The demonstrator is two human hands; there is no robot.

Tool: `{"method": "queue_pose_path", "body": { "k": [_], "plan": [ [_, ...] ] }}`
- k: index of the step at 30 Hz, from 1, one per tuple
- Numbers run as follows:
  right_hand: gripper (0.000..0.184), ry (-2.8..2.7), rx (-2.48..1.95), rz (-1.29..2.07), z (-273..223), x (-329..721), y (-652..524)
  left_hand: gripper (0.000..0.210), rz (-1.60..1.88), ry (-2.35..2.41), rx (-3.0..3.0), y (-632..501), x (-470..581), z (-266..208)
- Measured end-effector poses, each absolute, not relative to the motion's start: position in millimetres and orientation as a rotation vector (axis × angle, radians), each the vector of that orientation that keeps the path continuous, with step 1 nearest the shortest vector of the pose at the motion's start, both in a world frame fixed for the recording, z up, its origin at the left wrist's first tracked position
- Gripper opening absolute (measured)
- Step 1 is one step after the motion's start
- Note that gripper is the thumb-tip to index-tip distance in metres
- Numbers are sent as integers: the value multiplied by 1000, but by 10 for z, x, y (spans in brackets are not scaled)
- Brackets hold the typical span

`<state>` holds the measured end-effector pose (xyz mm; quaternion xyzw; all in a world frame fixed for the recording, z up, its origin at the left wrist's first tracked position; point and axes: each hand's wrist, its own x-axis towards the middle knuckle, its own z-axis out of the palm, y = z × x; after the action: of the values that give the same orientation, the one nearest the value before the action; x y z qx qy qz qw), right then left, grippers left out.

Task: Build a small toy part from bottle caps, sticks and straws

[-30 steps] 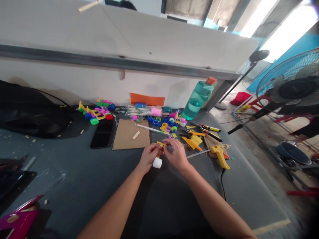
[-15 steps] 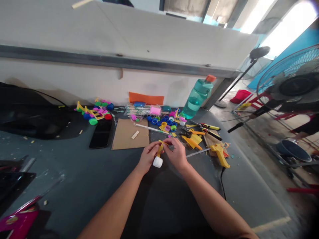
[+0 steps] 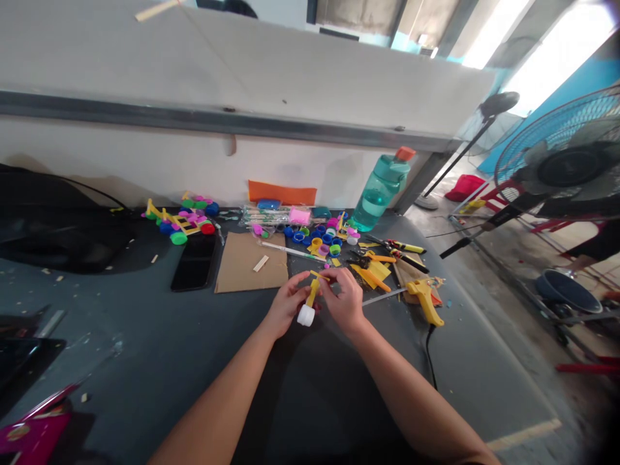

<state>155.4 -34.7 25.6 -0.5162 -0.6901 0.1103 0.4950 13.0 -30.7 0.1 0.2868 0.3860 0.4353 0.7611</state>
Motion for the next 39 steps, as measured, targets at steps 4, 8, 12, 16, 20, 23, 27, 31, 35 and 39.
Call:
{"method": "queue_pose_path", "body": {
  "k": [4, 8, 12, 16, 20, 23, 27, 31, 35, 39],
  "plan": [
    [9, -1686, -1233, 216, 257, 1560, -352, 80, 922, 831, 628, -319, 124, 32],
    [9, -1658, -1210, 209, 255, 1563, -356, 70, 935, 869, 648, -328, 128, 42],
    [7, -1674, -1220, 215, 233, 1553, -360, 65, 944, 831, 677, -327, 125, 49],
    [9, -1741, -1211, 198, 199, 1552, -347, 63, 955, 786, 707, -327, 122, 38],
    [14, -1850, -1179, 124, 170, 1587, -316, 57, 975, 839, 730, -325, 129, 8],
    [16, -1894, -1156, 40, 153, 1614, -299, 57, 992, 893, 761, -323, 135, -4],
    [17, -1922, -1129, -18, 139, 1625, -298, 55, 1007, 920, 789, -325, 140, -2],
    [15, -1936, -1122, -47, 139, 1621, -310, 57, 1009, 958, 821, -325, 145, 10],
    [15, -1945, -1121, -68, 149, 1615, -324, 58, 1021, 971, 817, -321, 148, 6],
    [23, -1920, -1166, -52, 160, 1614, -325, 56, 1051, 966, 803, -324, 155, -5]
  ]
}}
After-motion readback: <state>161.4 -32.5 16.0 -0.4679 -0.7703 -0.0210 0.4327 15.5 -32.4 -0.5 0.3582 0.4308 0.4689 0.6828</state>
